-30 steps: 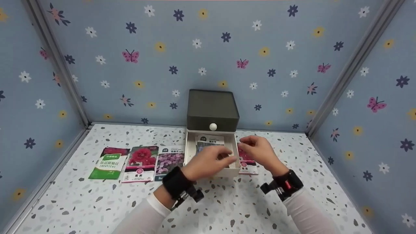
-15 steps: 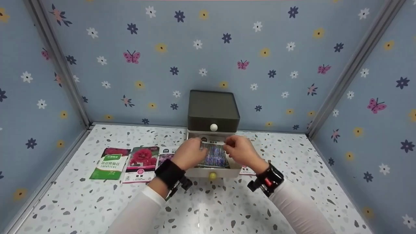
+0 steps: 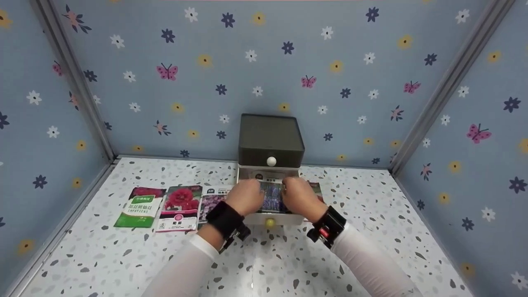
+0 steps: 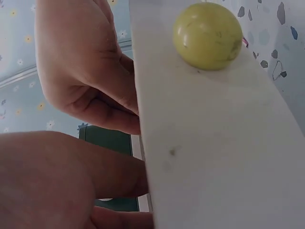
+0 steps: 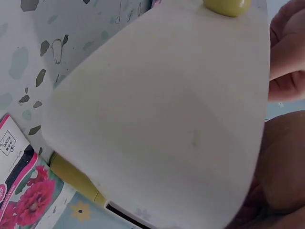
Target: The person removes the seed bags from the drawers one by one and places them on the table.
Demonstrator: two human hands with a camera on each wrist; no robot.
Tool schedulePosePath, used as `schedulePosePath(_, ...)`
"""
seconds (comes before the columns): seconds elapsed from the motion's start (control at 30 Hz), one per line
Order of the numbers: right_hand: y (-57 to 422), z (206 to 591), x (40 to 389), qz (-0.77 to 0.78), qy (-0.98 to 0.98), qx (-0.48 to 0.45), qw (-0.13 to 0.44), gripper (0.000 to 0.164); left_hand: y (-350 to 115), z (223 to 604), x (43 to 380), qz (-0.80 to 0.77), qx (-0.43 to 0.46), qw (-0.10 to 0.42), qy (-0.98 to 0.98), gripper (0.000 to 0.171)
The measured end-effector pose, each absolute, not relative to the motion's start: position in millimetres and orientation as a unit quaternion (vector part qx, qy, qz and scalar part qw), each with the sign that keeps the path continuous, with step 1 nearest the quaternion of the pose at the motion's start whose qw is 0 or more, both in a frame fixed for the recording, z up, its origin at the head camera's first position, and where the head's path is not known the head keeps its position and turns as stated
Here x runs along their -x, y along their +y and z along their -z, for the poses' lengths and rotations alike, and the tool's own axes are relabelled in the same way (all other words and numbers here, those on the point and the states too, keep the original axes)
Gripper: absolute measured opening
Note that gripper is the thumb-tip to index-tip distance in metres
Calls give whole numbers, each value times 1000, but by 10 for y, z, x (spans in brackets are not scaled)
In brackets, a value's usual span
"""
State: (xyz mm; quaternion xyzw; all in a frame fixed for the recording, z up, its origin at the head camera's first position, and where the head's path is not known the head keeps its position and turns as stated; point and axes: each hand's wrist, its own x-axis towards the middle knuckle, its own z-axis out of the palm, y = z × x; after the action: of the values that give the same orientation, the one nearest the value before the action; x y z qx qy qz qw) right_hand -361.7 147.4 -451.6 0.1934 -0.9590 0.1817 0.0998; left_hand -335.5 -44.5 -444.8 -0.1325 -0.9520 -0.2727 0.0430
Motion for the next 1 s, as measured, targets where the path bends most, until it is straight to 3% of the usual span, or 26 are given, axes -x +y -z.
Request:
schedulePosePath(0.23,1407,4540,3566,-108,-971,-194,92,5,-394,4456,3362,256,119,25,-959,27)
schedulePosePath(0.5,1383,4545,3553,-122,-968,-210,58,17,-347,4488,3375,224,123,25,-967,31)
schedulePosePath(1.0,1387,4603,3531,-168,-963,-193,90,14,-310,4512,3326,205,132,59,-968,27)
